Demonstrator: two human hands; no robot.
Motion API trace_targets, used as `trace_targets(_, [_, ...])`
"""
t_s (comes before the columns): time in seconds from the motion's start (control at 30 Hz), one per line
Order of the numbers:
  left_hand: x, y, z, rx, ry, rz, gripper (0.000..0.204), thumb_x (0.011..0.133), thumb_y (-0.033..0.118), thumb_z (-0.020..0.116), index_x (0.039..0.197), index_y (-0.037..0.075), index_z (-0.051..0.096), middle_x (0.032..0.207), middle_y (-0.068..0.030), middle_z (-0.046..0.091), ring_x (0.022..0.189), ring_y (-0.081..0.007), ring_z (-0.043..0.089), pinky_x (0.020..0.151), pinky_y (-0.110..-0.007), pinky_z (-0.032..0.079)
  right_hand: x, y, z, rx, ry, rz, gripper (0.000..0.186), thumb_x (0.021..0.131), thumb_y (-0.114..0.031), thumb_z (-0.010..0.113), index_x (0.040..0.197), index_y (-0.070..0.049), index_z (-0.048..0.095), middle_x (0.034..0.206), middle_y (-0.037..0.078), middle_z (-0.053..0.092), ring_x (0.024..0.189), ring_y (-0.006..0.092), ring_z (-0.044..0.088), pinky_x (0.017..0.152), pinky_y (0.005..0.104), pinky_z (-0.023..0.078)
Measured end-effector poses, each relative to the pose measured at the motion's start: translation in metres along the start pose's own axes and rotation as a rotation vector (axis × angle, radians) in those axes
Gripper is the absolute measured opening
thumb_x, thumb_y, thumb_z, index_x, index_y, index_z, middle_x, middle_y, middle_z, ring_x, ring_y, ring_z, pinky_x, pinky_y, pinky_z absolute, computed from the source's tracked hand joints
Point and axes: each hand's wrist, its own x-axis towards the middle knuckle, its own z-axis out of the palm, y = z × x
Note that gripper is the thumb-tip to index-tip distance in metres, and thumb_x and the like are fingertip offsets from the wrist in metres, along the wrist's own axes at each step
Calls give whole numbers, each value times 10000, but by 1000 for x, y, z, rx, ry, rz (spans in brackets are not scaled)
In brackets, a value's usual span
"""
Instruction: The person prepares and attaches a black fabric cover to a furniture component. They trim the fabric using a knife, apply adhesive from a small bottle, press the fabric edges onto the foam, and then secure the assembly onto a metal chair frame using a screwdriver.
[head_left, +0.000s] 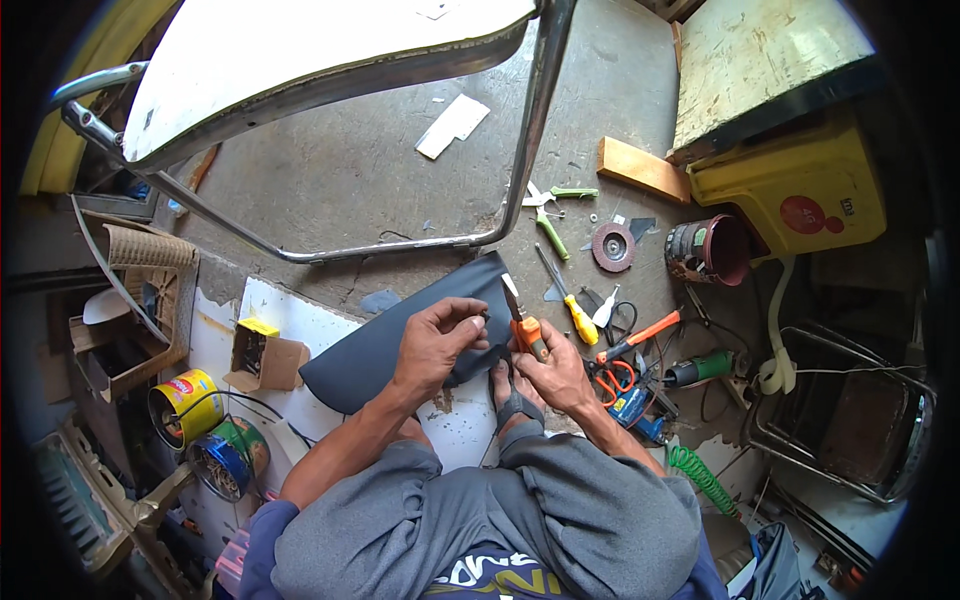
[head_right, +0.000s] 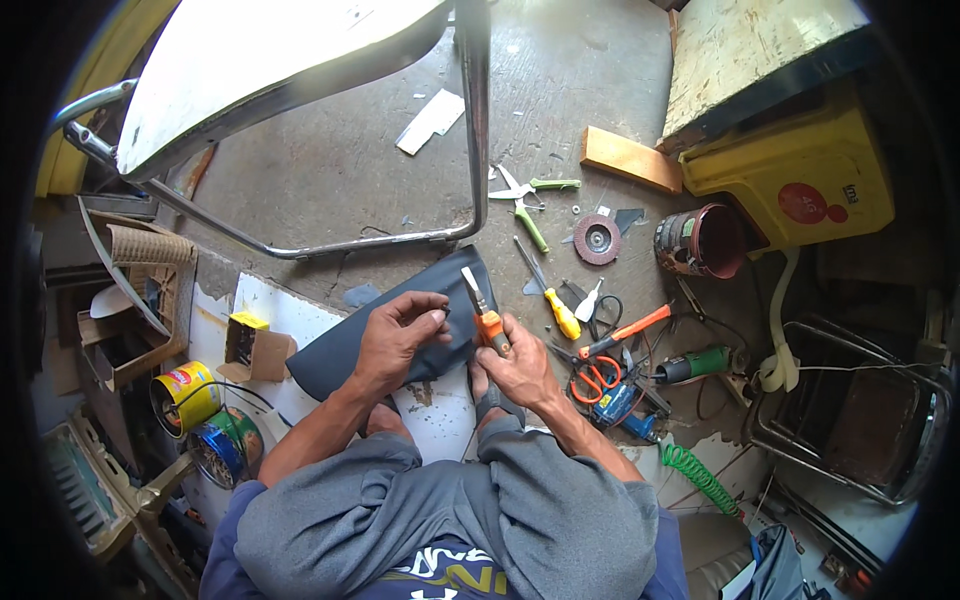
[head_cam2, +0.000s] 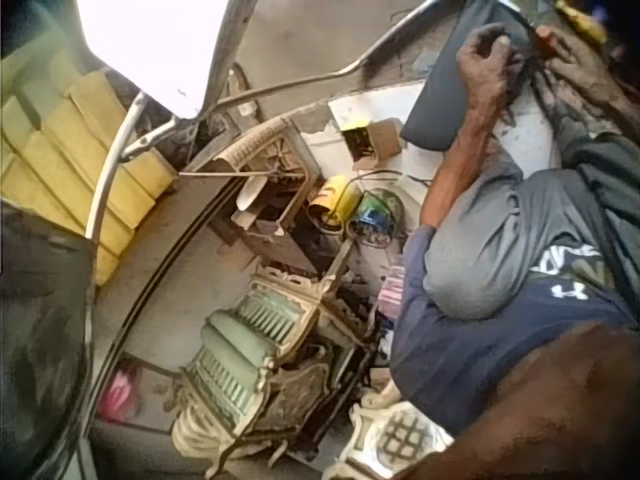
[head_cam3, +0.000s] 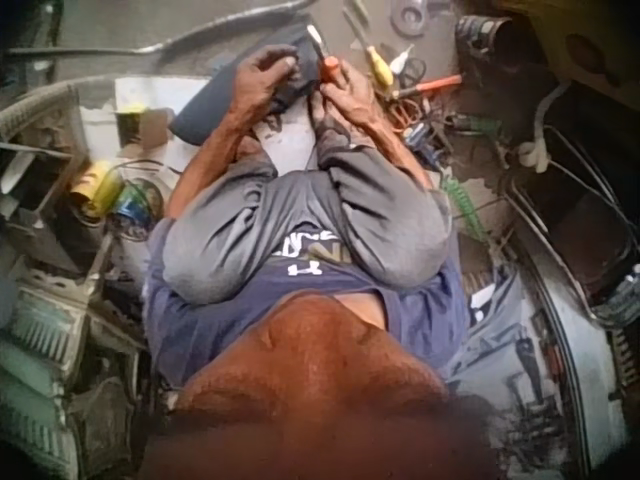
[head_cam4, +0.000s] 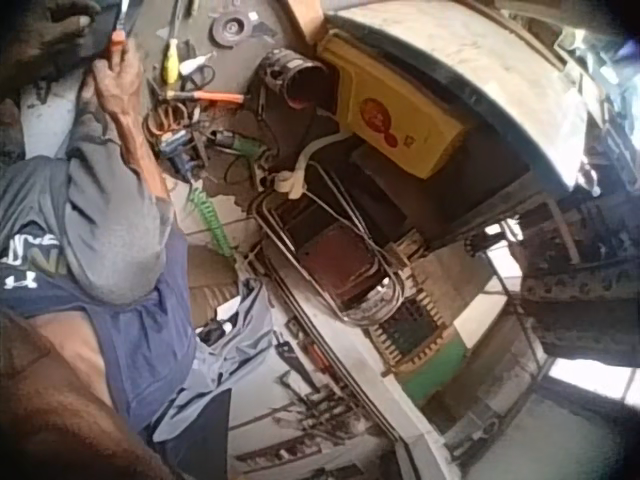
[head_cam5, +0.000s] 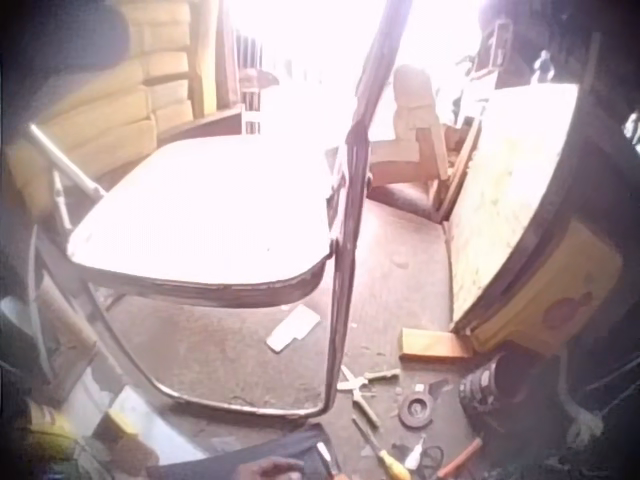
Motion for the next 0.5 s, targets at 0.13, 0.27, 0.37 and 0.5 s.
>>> trace_targets(0.13, [2, 2, 5, -105, 56, 50, 160, 977, 44, 675, 1096, -62, 659, 1007, -116, 711, 936, -164, 718, 829, -284, 613, -6, -8, 4, 211, -122, 60, 454, 885, -64, 578, 1338, -38, 574, 1176, 85, 666, 1104, 180, 648, 979, 350, 515])
trace_targets(0.27, [3, -6, 4, -37, 68, 105, 143, 968, 47, 690, 1065, -53, 659, 989, -123, 730, 929, -160, 726, 832, -276, 608, -4, 2, 10, 148, -170, -2, 485, 892, -77, 561, 1375, -39, 548, 1227, 94, 658, 1166, 193, 637, 1029, 359, 490])
trace_targets(0.37, [1, -5, 8, 28, 123, 121, 164, 960, 63, 706, 1074, -45, 658, 982, -117, 737, 914, -149, 724, 834, -274, 598, -3, -4, 16, 158, -164, -29, 506, 886, -76, 553, 1390, -36, 537, 1255, 107, 657, 1185, 206, 641, 1031, 362, 489])
trace_targets(0.5, [1, -3, 8, 99, 152, 100, 177, 959, 63, 710, 1086, -44, 649, 995, -117, 730, 921, -149, 718, 866, -284, 590, -4, -7, 19, 128, -146, -28, 520, 877, -70, 540, 1396, -32, 532, 1266, 124, 663, 1175, 219, 655, 1024, 367, 493])
